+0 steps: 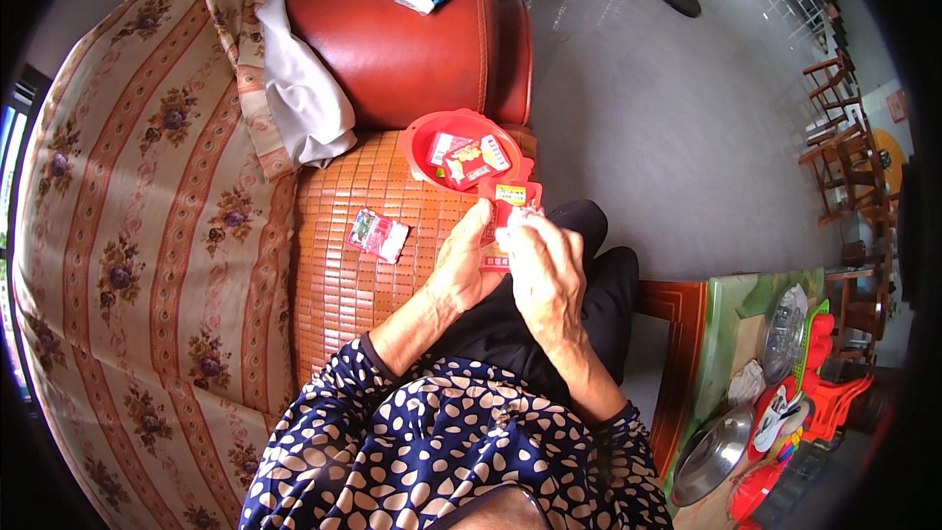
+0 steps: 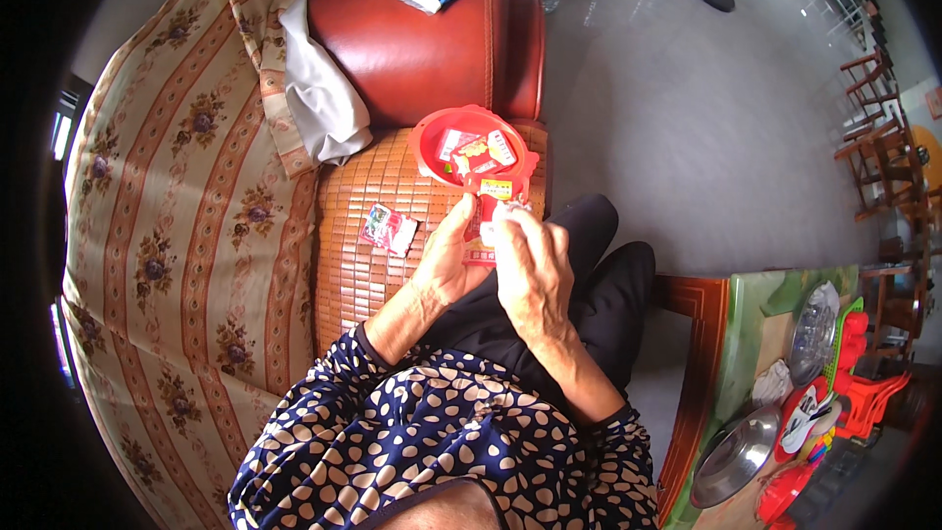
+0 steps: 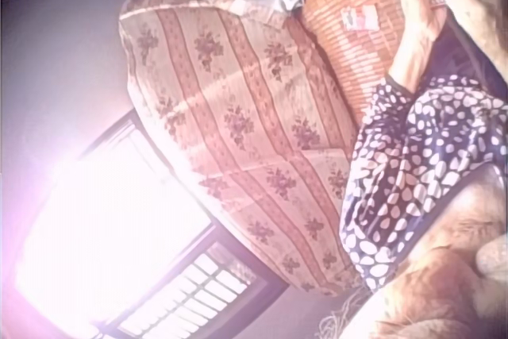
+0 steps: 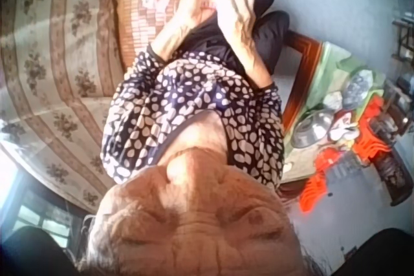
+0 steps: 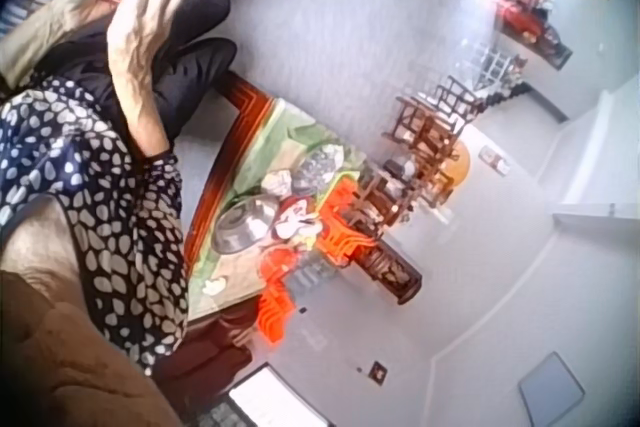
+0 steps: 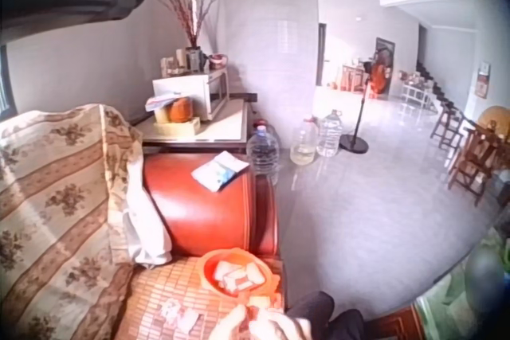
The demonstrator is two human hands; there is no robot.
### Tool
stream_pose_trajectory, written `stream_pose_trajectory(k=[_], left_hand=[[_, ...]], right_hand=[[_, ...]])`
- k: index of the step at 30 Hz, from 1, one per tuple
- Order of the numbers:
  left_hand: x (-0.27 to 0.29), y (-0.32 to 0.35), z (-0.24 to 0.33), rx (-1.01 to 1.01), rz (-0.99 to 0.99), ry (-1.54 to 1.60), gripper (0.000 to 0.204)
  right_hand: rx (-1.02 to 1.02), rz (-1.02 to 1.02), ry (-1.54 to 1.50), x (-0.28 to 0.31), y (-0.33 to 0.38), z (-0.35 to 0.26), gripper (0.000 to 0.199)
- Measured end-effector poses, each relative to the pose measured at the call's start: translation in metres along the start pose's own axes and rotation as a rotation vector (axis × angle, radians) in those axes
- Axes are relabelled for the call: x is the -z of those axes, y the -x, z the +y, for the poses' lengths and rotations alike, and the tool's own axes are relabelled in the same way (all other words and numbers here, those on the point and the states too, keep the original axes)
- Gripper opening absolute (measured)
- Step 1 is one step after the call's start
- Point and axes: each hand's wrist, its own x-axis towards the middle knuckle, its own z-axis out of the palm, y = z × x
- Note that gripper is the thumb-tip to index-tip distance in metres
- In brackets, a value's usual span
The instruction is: The person sits on a chair and wipes a red plastic bowl with a white cloth. They then wipe several small rectangular packets, including green and red ones, and place them into the bowl.
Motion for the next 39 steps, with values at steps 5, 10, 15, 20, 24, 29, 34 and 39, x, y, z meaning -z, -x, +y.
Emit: stream_pose_trajectory(k=[5,10,15,20,24,29,34,39], left_hand=[[0.006,0.002,-0.001,0.036,-0.027,0.005,0.047],[0.001,0.002,-0.004,-0.019,0.012,-0.036,0.047],[-0.003,0.008,0.001,-0.007,0.048,-0.069,0.045],[0.006,0.003,-0.004,-0.019,0.000,-0.055,0.044],[0.008,0.001,-0.005,0.054,0.035,-0.022,0.047],[0.013,0.002,-0.003,0.076,-0.058,0.071,0.055],[-0.007,0.007,-0.005,0.047,0.038,-0.074,0.054],[-0.015,0.009,0.003,0.047,0.022,-0.062,0.063]], right_hand=[[0.044,-0.032,0.000,0.005,0.014,0.001,0.033],[0.023,-0.003,-0.006,0.003,-0.009,0.017,0.032],[0.028,-0.007,0.048,-0.003,-0.037,0.031,0.032],[0.065,-0.063,0.064,-0.003,-0.032,0.021,0.026],[0.103,-0.092,0.044,-0.005,-0.009,0.010,0.028],[0.118,-0.136,-0.042,0.002,-0.005,0.000,0.028],[0.101,-0.004,0.049,-0.011,-0.037,0.014,0.026],[0.145,-0.051,0.053,-0.015,-0.048,0.011,0.022]])
